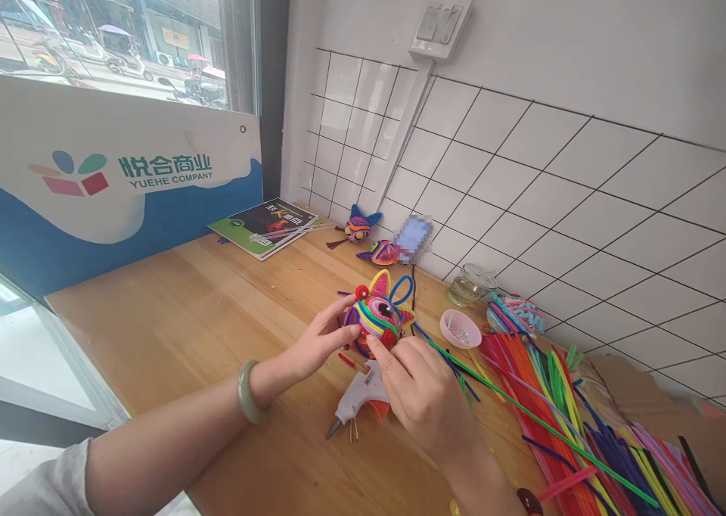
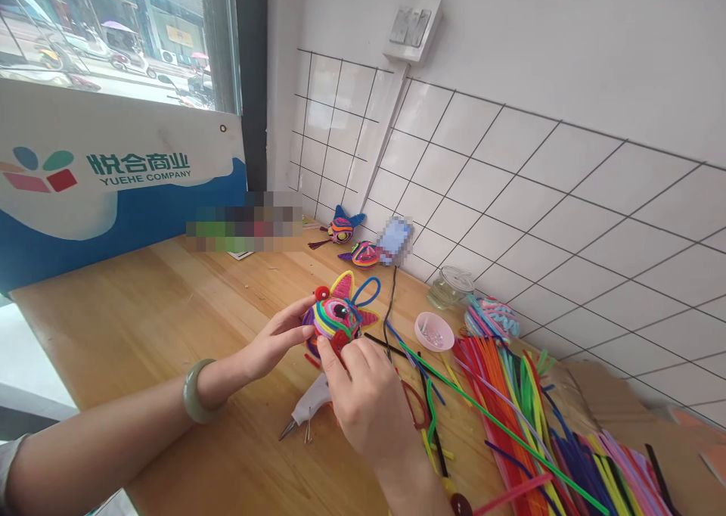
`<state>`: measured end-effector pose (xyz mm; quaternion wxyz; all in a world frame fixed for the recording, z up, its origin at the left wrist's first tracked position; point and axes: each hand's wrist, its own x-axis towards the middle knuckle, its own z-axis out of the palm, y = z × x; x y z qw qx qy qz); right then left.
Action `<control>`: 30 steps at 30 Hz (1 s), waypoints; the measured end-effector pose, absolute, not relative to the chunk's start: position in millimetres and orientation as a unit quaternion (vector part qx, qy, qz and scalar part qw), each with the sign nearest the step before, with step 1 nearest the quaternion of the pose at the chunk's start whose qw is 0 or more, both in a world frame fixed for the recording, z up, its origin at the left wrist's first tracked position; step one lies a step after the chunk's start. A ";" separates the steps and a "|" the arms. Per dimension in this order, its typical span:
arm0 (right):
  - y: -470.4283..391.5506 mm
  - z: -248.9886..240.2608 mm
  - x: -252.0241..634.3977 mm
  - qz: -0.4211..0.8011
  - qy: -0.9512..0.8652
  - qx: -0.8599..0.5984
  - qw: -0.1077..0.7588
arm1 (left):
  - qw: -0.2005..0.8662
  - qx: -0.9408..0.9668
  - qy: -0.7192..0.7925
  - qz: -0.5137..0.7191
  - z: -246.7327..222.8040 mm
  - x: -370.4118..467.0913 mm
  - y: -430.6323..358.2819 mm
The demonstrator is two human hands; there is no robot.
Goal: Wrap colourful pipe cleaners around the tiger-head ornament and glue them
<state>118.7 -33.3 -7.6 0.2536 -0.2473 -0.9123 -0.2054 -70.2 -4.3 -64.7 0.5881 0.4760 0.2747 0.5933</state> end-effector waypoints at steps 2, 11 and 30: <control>-32.8 -8.1 118.8 -0.203 -0.912 -0.250 0.254 | 0.599 0.465 0.269 0.594 -65.7 -69.6 -3.7; -32.0 -7.7 118.5 -0.208 -0.913 -0.251 0.246 | 0.615 0.449 0.251 0.597 -64.6 -66.7 -2.6; -26.4 -8.4 128.1 -0.078 -0.907 -0.271 0.314 | 0.643 0.433 0.287 0.563 -63.0 -69.1 -3.5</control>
